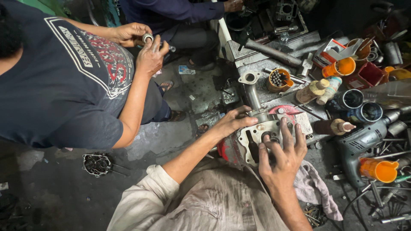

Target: The person uses a T-handle wrench to tighten bolts on a cylinder head clamped in a bench vise, then wipes the surface with a cloth. They insert a small cylindrical component into a bore, rotate it, and later use a screwdriver to adjust internal parts. The person repeatedly cleans the cylinder head and the component with a rag.

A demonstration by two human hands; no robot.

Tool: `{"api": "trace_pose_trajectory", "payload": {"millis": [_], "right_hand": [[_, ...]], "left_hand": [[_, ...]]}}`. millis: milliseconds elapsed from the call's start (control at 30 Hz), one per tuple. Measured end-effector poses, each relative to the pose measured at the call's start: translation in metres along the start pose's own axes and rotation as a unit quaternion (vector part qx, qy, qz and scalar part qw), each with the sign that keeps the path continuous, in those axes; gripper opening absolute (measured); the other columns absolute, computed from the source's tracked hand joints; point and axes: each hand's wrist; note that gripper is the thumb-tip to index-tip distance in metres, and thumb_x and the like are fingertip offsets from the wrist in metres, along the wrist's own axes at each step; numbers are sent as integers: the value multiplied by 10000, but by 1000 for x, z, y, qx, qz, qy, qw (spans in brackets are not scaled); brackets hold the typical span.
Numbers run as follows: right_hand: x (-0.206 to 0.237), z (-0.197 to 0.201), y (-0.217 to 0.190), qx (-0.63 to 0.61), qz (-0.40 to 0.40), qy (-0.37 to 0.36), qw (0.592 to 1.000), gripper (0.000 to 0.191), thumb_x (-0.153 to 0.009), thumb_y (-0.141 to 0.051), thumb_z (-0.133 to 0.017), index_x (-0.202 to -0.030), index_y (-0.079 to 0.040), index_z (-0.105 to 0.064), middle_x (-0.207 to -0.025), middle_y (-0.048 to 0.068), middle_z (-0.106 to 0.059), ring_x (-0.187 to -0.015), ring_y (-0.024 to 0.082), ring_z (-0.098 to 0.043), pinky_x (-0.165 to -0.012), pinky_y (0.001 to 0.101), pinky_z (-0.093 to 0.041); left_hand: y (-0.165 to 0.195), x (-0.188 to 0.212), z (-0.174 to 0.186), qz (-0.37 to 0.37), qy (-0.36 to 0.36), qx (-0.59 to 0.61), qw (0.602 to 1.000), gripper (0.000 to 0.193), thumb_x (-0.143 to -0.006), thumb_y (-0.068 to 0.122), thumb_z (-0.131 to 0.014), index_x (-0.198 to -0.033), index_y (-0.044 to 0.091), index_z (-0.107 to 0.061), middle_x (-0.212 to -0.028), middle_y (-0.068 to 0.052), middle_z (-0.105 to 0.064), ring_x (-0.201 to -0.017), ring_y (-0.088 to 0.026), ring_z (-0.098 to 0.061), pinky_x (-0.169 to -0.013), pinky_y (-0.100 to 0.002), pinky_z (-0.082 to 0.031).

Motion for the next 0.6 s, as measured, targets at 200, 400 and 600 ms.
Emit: {"api": "trace_pose_trajectory", "payload": {"millis": [200, 400, 600], "right_hand": [[-2, 0, -1, -6, 0, 8, 1000, 175, -864, -110, -742, -1034, -70, -734, -1517, 165, -553, -1466, 426, -393, -1219, 537, -277], [2, -3, -1, -15, -9, 15, 1000, 176, -867, -104, -734, -1042, -84, -733, -1514, 158, -552, -1465, 416, -399, -1223, 530, -276], [3, -6, 2, -12, -6, 19, 1000, 191, -862, -116, -739, -1052, -93, -736, -1516, 155, -550, -1459, 412, -415, -1213, 521, -286]], "left_hand": [[8, 2, -2, 28, 6, 14, 999, 687, -761, 565, -721, -1219, 57, -660, -1140, -85, -704, -1114, -192, -621, -983, -330, -465], [14, 8, -3, 24, 11, 10, 1000, 654, -774, 566, -710, -1160, 39, -692, -1058, -73, -708, -1031, -179, -642, -917, -328, -491], [11, 6, -3, 15, 8, 14, 1000, 645, -780, 561, -718, -1157, 37, -691, -1055, -78, -703, -1027, -184, -637, -913, -335, -492]]}}
Point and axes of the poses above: each hand's wrist, its own x-axis away from the middle knuckle, its own z-axis out of the back of the hand, y = z × x
